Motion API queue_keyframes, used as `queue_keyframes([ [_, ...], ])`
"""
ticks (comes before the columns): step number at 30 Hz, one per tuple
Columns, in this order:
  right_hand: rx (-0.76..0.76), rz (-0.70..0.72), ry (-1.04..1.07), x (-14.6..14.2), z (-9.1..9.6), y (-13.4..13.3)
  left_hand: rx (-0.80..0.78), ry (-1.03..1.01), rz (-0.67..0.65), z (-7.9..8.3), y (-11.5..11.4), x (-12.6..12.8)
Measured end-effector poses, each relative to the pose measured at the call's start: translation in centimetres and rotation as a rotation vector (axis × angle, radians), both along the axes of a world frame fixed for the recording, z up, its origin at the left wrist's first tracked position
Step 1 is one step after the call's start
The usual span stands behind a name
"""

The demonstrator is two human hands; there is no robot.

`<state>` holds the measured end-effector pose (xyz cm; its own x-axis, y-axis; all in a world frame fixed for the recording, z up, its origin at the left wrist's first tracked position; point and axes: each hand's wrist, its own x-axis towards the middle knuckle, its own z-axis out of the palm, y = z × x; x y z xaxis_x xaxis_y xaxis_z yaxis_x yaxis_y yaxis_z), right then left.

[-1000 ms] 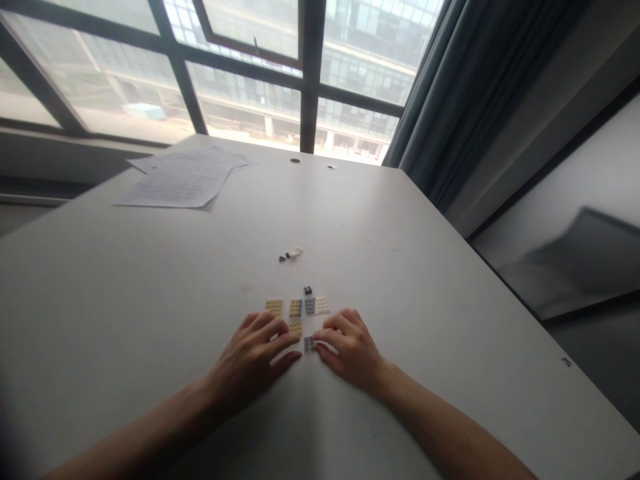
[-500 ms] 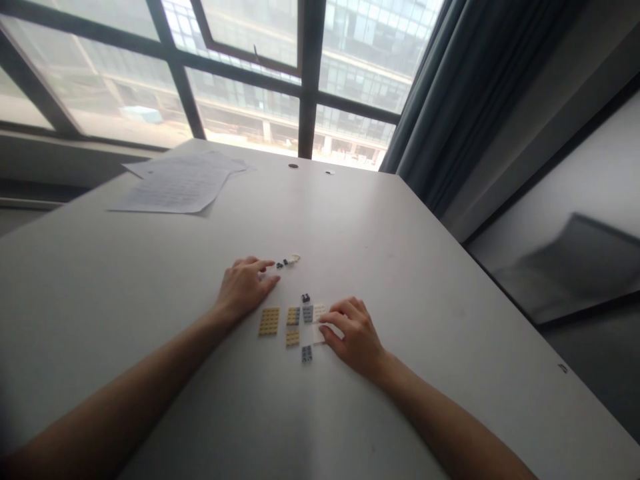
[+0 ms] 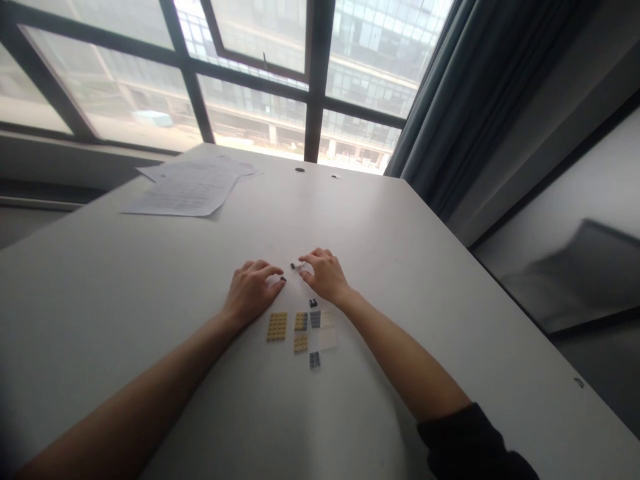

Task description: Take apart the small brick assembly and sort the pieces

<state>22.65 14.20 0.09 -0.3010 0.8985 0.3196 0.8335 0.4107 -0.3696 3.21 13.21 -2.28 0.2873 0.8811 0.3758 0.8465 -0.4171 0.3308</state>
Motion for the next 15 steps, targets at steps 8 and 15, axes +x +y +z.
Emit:
queue_keyframes([
  [8,-0.088,-0.003,-0.230,-2.6,-0.8,2.9,-0.007,0.039,0.011,0.0,-0.1,0.0],
  [15,-0.031,0.073,-0.225,-2.7,-0.8,2.1,0.000,0.058,-0.018,0.0,-0.1,0.1],
])
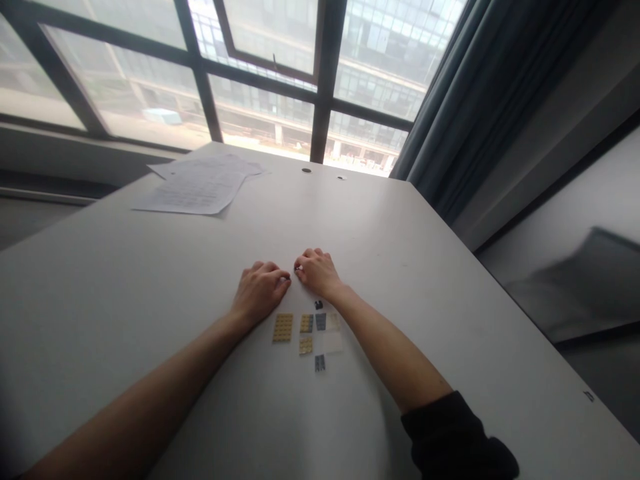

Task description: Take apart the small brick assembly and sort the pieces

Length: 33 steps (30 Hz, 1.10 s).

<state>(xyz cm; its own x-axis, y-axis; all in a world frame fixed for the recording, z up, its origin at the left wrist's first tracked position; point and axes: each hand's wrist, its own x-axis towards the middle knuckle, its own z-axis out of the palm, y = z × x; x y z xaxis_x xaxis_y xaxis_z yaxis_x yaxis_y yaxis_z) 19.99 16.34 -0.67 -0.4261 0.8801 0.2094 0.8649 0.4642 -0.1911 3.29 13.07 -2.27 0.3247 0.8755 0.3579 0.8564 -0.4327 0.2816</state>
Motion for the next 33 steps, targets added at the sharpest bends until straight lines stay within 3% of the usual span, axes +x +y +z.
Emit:
queue_keyframes([
  [10,0.044,0.041,0.253,4.8,0.2,-4.2,-0.018,-0.118,-0.119,-0.6,0.3,0.0],
  [14,-0.196,0.052,0.425,6.7,0.5,-6.2,-0.073,-0.137,-0.247,-0.6,0.0,0.6],
  [18,-0.414,0.098,0.511,6.8,0.6,-7.2,-0.094,-0.144,-0.276,-0.7,-0.2,0.9],
  [26,-0.300,0.079,0.475,5.7,0.0,-6.5,-0.116,-0.174,-0.280,-0.5,-0.2,0.8],
  [33,-0.271,0.062,0.396,6.5,-0.3,-6.9,-0.146,-0.203,-0.462,0.0,-0.4,1.3],
])
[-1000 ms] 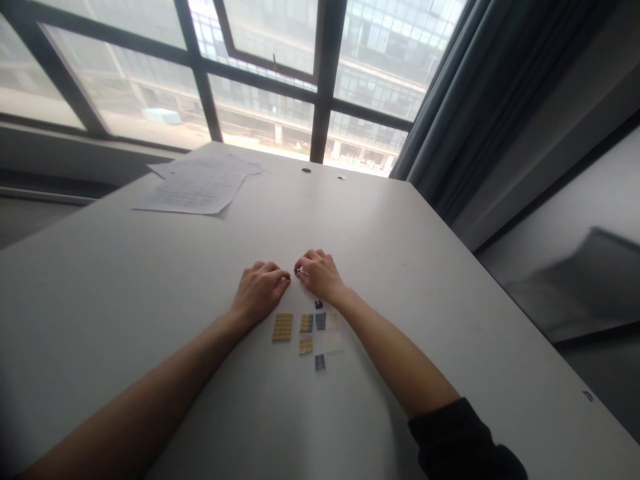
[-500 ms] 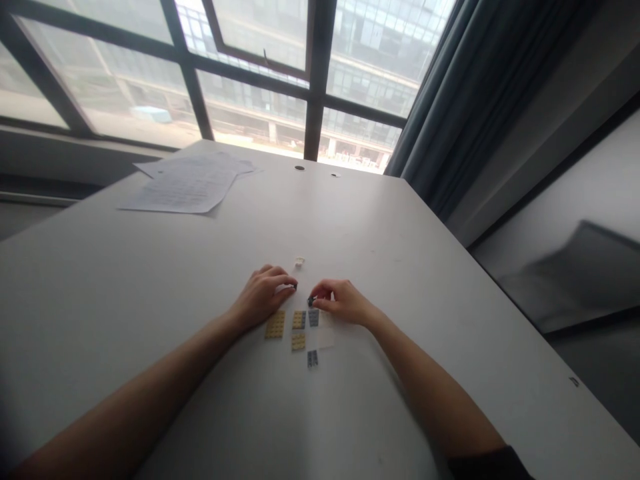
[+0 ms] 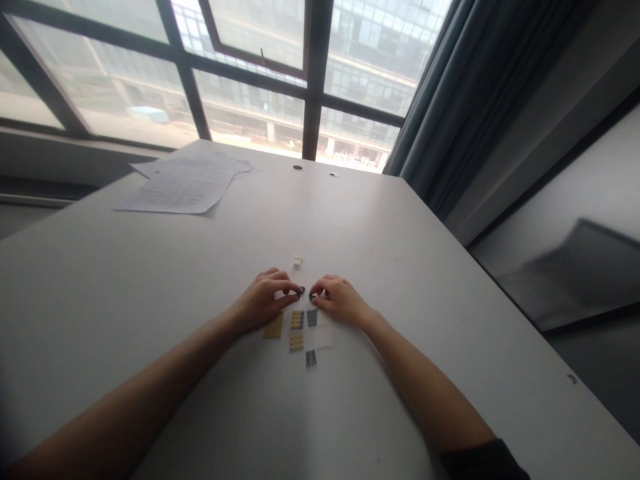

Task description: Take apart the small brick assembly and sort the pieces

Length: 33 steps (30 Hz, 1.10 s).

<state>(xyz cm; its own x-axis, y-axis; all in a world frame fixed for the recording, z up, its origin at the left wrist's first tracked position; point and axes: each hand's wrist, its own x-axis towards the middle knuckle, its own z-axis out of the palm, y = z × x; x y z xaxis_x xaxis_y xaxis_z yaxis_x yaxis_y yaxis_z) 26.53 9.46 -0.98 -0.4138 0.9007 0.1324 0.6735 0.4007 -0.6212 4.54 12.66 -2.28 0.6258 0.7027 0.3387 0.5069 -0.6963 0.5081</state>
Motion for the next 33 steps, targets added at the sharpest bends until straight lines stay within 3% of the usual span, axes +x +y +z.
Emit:
queue_keyframes([
  [4,-0.002,-0.009,0.011,-0.15,-0.26,0.15,-0.005,0.039,-0.034,-0.17,0.06,0.20],
  [12,-0.052,0.010,0.028,0.03,-0.38,0.95,0.001,0.062,0.022,-0.67,0.24,-0.10],
  [33,0.039,-0.012,0.012,-0.86,-0.52,0.37,0.036,0.079,-0.002,-0.43,-0.03,0.06],
])
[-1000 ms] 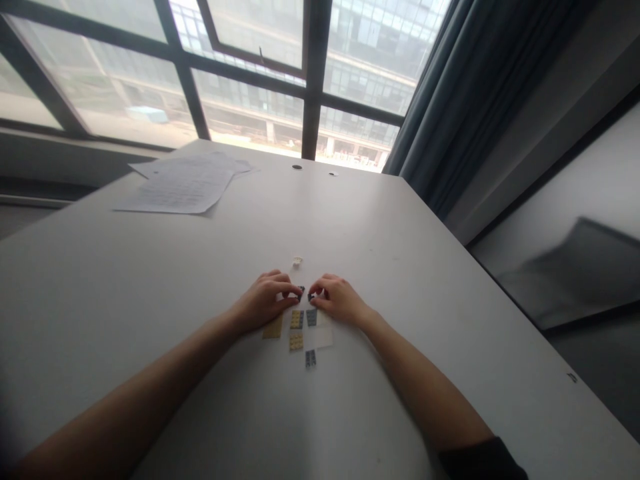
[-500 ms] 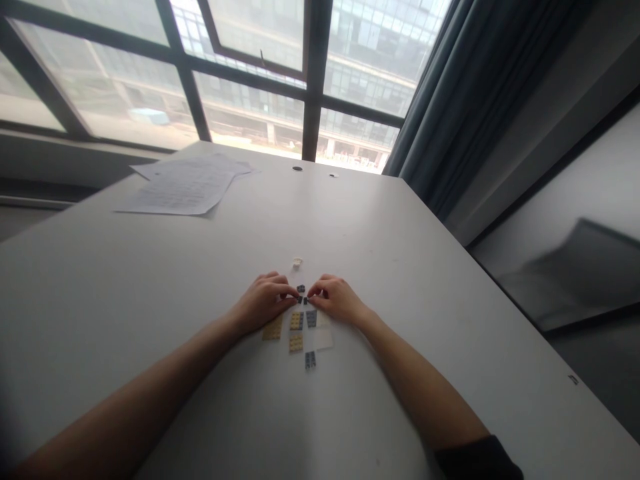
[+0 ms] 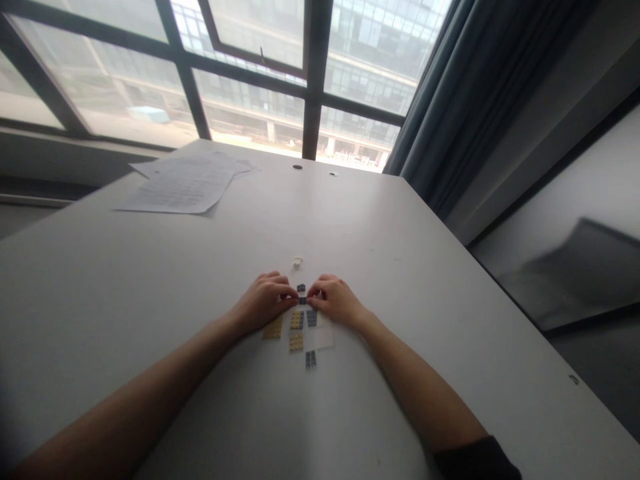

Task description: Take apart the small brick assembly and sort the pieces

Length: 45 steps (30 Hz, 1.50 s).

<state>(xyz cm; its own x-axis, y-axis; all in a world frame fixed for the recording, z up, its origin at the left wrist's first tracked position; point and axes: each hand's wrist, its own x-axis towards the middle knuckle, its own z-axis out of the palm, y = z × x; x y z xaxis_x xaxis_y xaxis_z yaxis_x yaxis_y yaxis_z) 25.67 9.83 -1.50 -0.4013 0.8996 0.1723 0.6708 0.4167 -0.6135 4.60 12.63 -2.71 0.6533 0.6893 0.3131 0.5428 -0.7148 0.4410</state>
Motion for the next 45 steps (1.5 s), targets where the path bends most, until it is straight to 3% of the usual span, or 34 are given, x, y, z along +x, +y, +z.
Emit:
queue_keyframes([
  [8,-0.017,-0.010,0.009,0.1,0.1,0.0,-0.024,-0.012,0.000,0.2,0.0,0.0],
  [16,0.000,-0.081,-0.018,-1.3,0.3,2.0,-0.053,-0.177,0.154,0.3,0.5,-0.9],
  [21,0.005,-0.076,-0.051,-1.5,0.1,2.6,-0.067,-0.193,0.158,0.4,0.4,-0.8],
  [28,0.029,-0.169,-0.091,1.0,0.2,1.4,-0.079,-0.186,0.155,0.4,0.5,-0.7],
  [45,-0.020,-0.058,-0.018,2.1,0.1,-0.3,-0.068,-0.183,0.159,0.1,0.6,-0.7],
])
